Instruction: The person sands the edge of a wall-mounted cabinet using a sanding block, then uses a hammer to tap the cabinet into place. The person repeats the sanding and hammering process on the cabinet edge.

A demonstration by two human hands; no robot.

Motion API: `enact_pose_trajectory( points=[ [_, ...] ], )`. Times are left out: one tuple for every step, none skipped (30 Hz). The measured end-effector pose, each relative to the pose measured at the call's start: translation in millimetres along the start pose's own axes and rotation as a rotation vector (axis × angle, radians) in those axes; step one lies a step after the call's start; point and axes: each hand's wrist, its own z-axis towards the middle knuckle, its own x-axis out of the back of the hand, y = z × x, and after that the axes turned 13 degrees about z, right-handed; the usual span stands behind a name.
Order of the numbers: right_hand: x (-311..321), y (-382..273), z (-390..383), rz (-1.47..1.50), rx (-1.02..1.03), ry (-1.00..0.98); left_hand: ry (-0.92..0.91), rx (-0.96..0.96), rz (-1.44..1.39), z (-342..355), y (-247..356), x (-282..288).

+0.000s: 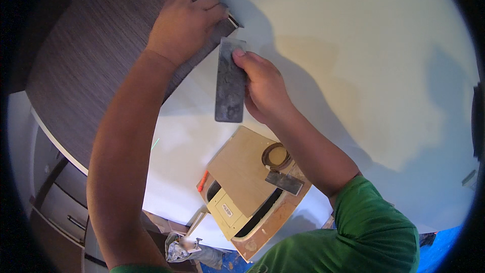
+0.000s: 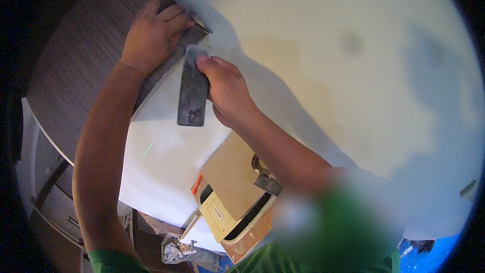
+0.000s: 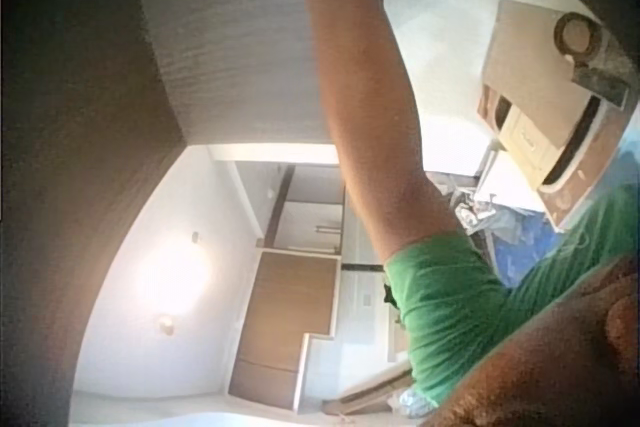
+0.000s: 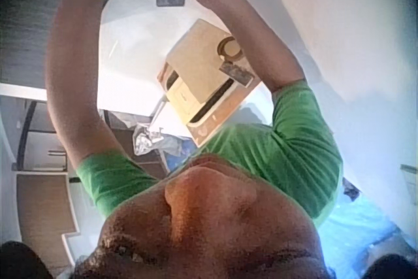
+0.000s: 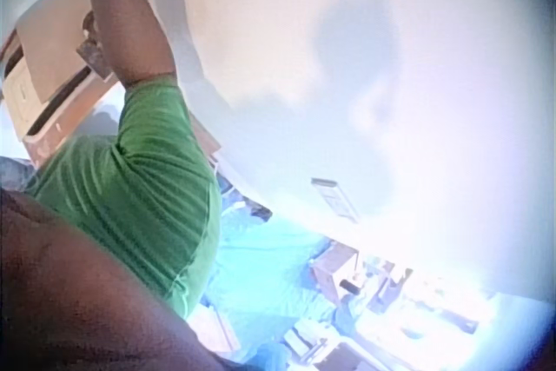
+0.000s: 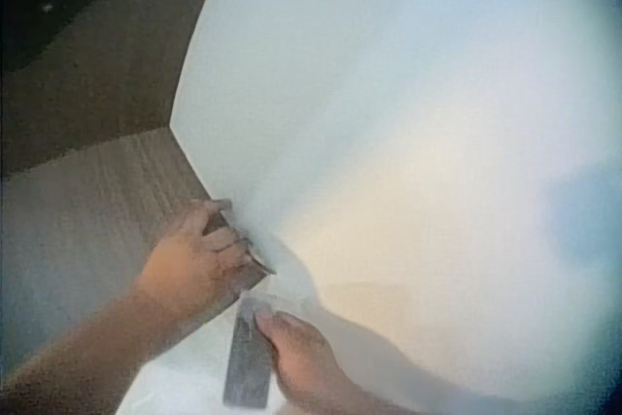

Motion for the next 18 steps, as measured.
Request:
enact_pose_trajectory(
  points=[
    [-0.8,1.0,4.1,0.007,0.012,-0.002,-0.011,-0.013,0.004,1.3,0.8,0.5],
    [-0.6,1.5,6.1,0.014,0.023,-0.004,-0.023,-0.026,0.008,2.2,1.9,2.5],
    [0.3,1.2,6.0,0.014,0.031,0.01,-0.036,-0.038,0.012,3.0,3.1,3.8],
    [0.2,2.1,5.7,0.016,0.036,0.02,-0.03,-0.042,0.012,2.8,3.3,5.0],
    [0.5,2.9,5.1,0.017,0.041,0.03,-0.024,-0.046,0.011,2.4,3.6,5.9],
    [2.4,3.4,3.8,-0.001,0.042,0.036,-0.018,-0.05,0.01,2.2,4.0,6.4],
    [4.0,3.7,1.2,-0.019,0.039,0.037,-0.01,-0.062,0.007,1.8,3.5,7.7],
    [5.5,3.6,-0.3,-0.038,0.036,0.037,-0.002,-0.075,0.004,1.6,3.2,7.6],
    [6.7,3.4,-0.7,-0.016,0.024,0.024,0.006,-0.087,0.002,1.3,3.2,8.2],
    [7.4,2.6,-0.9,0.006,0.013,0.013,0.018,-0.087,-0.005,1.3,3.9,8.5],
    [7.0,1.8,-1.1,0.027,0.002,0.002,0.031,-0.088,-0.011,1.6,4.6,9.0],
    [4.8,1.6,0.4,0.024,0.014,0.029,0.044,-0.088,-0.017,2.0,4.6,10.2],
    [0.2,1.1,3.4,0.024,0.026,0.061,0.057,-0.093,-0.026,2.7,4.6,10.4],
    [-4.5,0.4,6.2,0.024,0.039,0.092,0.07,-0.098,-0.035,3.4,4.5,10.9],
    [-9.1,-0.9,8.3,0.024,0.052,0.086,0.083,-0.102,-0.044,4.0,4.4,11.3],
    [-14.3,-3.1,9.6,0.027,0.069,0.08,0.051,-0.107,-0.051,5.1,3.7,12.4],
    [-17.8,-4.0,11.2,0.029,0.086,0.075,0.019,-0.112,-0.057,5.4,2.4,13.5],
    [-19.7,-3.6,13.0,0.058,0.092,0.078,-0.012,-0.117,-0.064,6.0,1.7,14.0]
  ],
)
